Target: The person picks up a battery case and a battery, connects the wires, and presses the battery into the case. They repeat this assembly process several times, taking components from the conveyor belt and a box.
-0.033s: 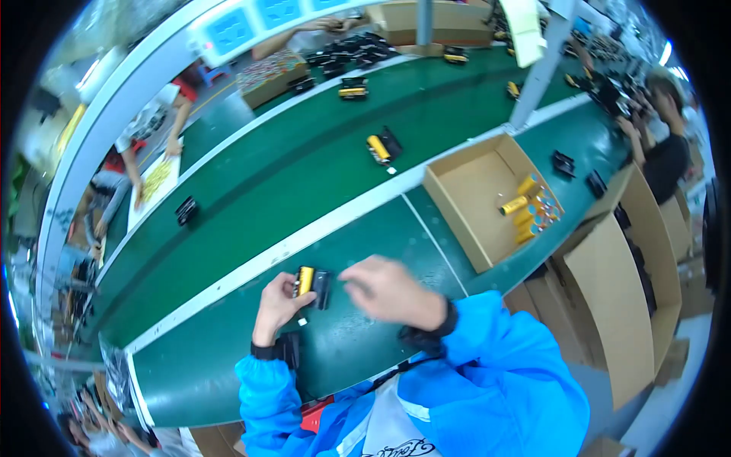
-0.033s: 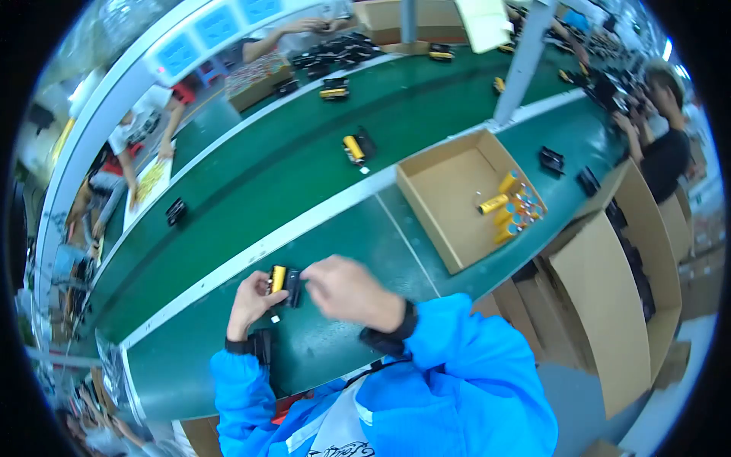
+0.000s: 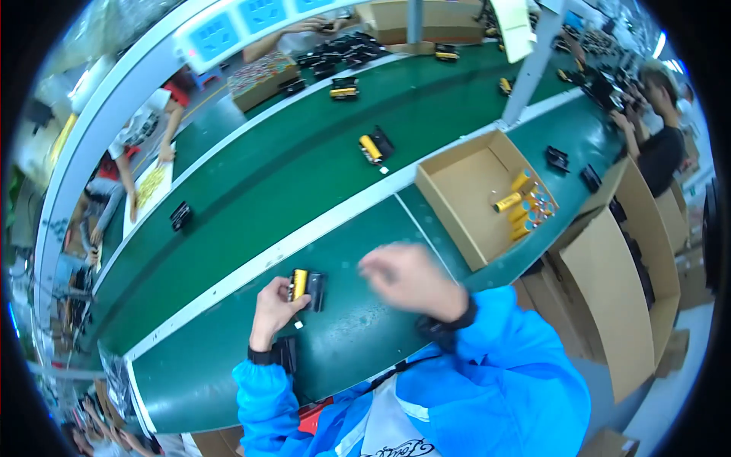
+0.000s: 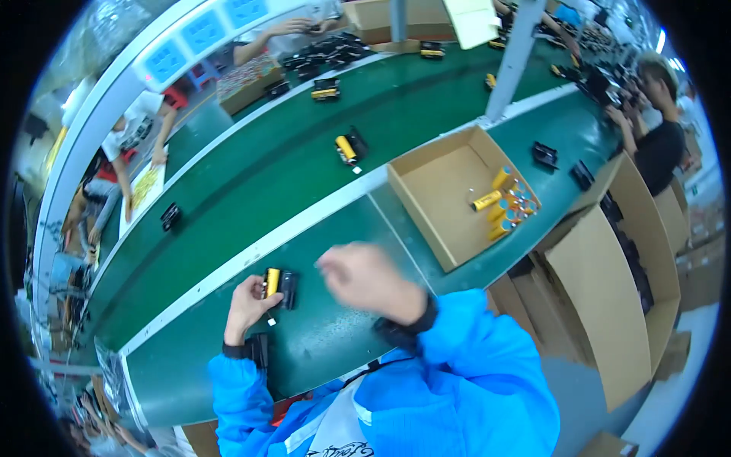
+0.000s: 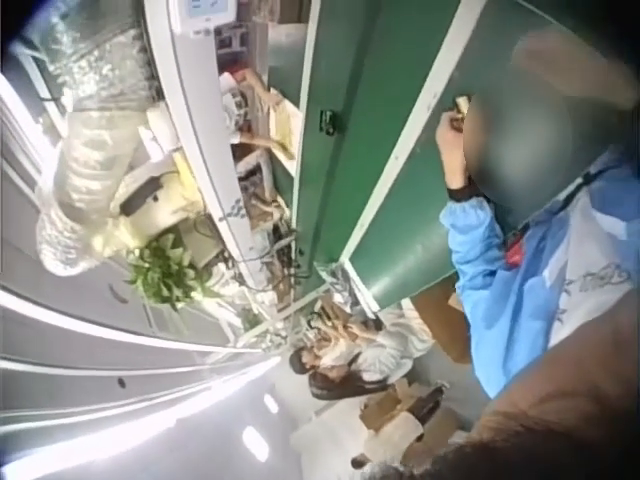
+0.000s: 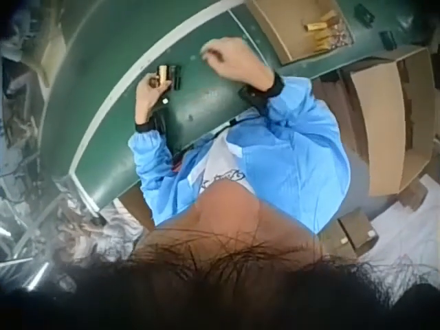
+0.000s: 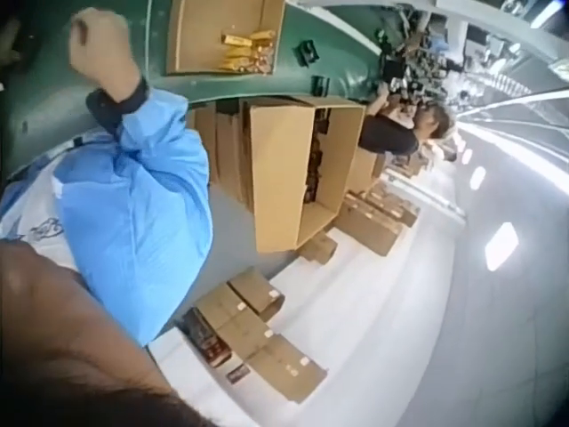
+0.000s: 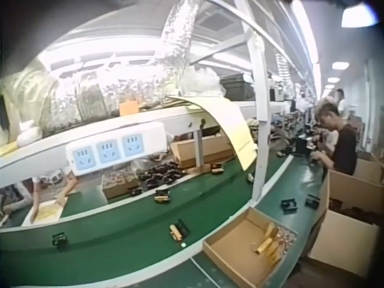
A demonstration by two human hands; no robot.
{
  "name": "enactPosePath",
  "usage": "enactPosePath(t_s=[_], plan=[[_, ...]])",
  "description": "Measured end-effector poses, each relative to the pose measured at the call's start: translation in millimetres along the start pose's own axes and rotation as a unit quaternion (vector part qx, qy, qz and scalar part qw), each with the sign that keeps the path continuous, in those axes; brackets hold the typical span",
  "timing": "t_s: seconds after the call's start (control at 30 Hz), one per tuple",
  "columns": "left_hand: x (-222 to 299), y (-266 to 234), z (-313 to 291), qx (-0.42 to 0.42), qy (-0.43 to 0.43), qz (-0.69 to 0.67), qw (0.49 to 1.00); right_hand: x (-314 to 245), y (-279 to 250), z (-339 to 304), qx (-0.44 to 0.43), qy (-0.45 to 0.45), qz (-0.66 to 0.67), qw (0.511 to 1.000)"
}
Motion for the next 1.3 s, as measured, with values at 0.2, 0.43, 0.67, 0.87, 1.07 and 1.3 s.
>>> enactPosePath(t_s=[0.2,0.43,0.67,0.87,1.07,1.3], plan=[[1.1,-17.1,58.1,-0.023,-0.012,-0.086,0.996,195.6,-135.8,-31.8,-0.11,0.169,-0.434,0.878],[36.3,-22.4,190.4,0.108,0.034,0.019,0.993,289.5,-111.6,-59.3,-0.285,0.126,-0.455,0.834],[3.7,-132.0,229.1,0.077,0.086,0.098,0.988,213.0,-132.9,-32.6,-0.21,0.131,-0.265,0.932],[-75.6,-266.1,239.0,0.362,0.027,0.393,0.845,131.2,-159.1,-66.7,0.164,0.264,0.142,0.94],[-110.5,-279.7,249.2,0.245,-0.151,0.398,0.871,103.0,-73.0,-91.1,0.081,0.274,0.486,0.826],[28.5,-144.9,136.9,0.065,0.24,0.342,0.906,68.1,22.5,-61.3,-0.078,0.316,0.461,0.825]])
Point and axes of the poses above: each hand's wrist, its own z-axis towards the middle knuckle, its own y-axis out of the palm, x = y × z, the point moved 9 cm from there along z, towards the middle knuckle, and after that the axes turned 13 degrees about -z, right-handed, at the moved point
